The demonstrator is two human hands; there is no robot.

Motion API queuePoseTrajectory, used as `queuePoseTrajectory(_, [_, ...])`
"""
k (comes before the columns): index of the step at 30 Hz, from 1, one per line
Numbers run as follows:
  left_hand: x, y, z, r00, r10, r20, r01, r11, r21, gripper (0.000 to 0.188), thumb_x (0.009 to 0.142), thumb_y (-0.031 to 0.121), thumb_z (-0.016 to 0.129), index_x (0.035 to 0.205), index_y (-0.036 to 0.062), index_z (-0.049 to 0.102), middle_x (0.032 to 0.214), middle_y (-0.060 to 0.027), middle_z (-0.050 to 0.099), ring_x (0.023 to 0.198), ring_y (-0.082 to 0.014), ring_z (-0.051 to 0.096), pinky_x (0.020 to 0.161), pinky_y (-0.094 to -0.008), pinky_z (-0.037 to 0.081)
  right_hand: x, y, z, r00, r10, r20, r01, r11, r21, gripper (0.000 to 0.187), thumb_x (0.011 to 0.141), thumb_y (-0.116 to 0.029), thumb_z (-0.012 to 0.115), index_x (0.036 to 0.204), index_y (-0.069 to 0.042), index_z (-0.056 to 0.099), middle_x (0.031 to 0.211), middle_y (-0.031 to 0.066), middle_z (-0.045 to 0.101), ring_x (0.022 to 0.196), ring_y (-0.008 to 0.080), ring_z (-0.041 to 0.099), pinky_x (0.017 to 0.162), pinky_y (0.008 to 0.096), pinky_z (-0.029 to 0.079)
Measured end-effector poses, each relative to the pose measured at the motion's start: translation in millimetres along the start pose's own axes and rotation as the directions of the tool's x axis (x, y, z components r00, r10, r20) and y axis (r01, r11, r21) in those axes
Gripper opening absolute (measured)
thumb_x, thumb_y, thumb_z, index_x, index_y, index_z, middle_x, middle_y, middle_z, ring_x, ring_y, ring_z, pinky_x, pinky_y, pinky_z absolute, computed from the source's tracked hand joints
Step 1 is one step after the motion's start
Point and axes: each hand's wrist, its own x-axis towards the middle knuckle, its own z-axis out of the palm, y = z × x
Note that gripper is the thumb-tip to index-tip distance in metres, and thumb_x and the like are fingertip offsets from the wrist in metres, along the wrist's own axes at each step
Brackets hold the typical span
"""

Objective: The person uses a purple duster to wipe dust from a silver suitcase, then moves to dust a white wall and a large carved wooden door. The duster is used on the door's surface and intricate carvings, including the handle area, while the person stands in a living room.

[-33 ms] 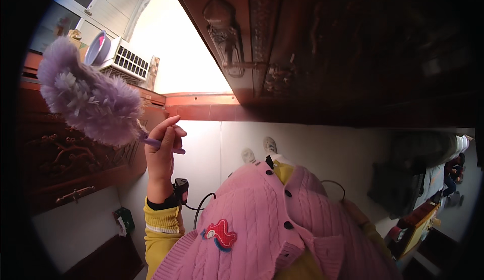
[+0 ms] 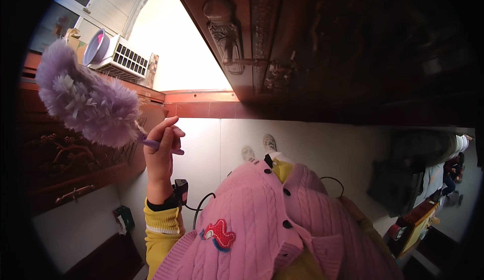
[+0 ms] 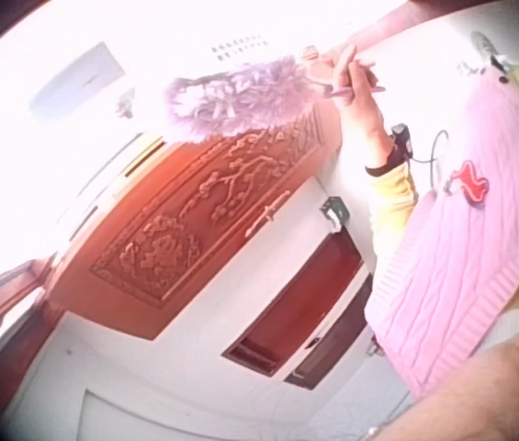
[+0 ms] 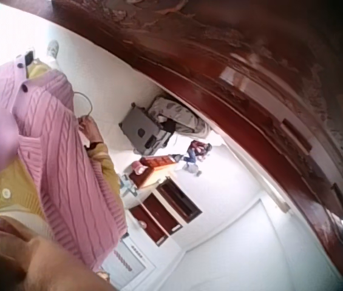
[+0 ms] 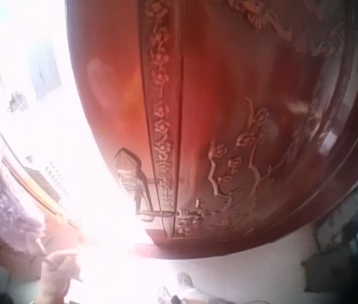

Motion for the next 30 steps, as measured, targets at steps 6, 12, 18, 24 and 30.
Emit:
queuePoseTrajectory(6, [-26.0,-11.8,-21.6,0.986,-0.085,-0.145,0.087,0.996,0.005,0.027,0.106,0.012,0.056,0.129,0.0,0.065,0.092,-0.0047,0.069,0.071,-0.0065,0.053,0.06,-0.018,0.043,-25.2,-35.7,-39.2,0.992,0.109,-0.07,-0.113,0.993,-0.047,0.017,0.1,-0.018,0.063,0.11,-0.005,0.062,0.109,0.0057,0.064,0.101,0.0182,0.061,0.091,0.0342,0.051])
queuePoseTrajectory(12, [-32.1,-20.3,-29.6,0.974,-0.123,-0.188,0.123,0.992,-0.012,0.028,0.105,0.013,0.058,0.129,-0.0006,0.064,0.092,-0.005,0.069,0.072,-0.007,0.053,0.063,-0.0188,0.042,-47.6,-65.2,-90.1,0.979,0.166,-0.122,-0.168,0.986,-0.006,0.02,0.1,-0.018,0.063,0.114,-0.005,0.061,0.113,0.0069,0.064,0.105,0.0187,0.061,0.093,0.0351,0.05])
queuePoseTrajectory(18, [-20.3,-22.1,-26.3,0.98,-0.122,-0.16,0.122,0.992,-0.013,0.028,0.105,0.011,0.057,0.129,-0.0018,0.064,0.092,-0.005,0.069,0.072,-0.0068,0.052,0.063,-0.0196,0.041,-63.0,-75.7,-109.7,0.972,0.186,-0.143,-0.18,0.982,0.055,0.023,0.1,-0.018,0.063,0.119,-0.005,0.06,0.117,0.008,0.064,0.109,0.0193,0.06,0.095,0.0361,0.05])
queuePoseTrajectory(24, [-5.3,-13.6,-18.5,0.991,-0.087,-0.101,0.086,0.996,-0.011,0.028,0.105,0.01,0.057,0.129,-0.002,0.063,0.091,-0.0052,0.068,0.071,-0.0069,0.052,0.064,-0.0198,0.041,-69.8,-69.2,-114.8,0.971,0.194,-0.138,-0.178,0.977,0.116,0.027,0.099,-0.018,0.063,0.123,-0.005,0.06,0.121,0.0092,0.064,0.113,0.0199,0.06,0.096,0.0371,0.049])
queuePoseTrajectory(30, [10.6,-4.1,-1.3,0.999,-0.032,-0.044,0.032,0.999,0.002,0.026,0.105,0.008,0.055,0.128,0.0003,0.065,0.09,-0.0044,0.068,0.07,-0.0075,0.054,0.06,-0.0195,0.043,-67.6,-40.8,-97.9,0.97,0.234,-0.07,-0.213,0.951,0.227,0.031,0.099,-0.018,0.062,0.128,-0.005,0.059,0.126,0.0103,0.064,0.117,0.0204,0.06,0.098,0.0381,0.049])
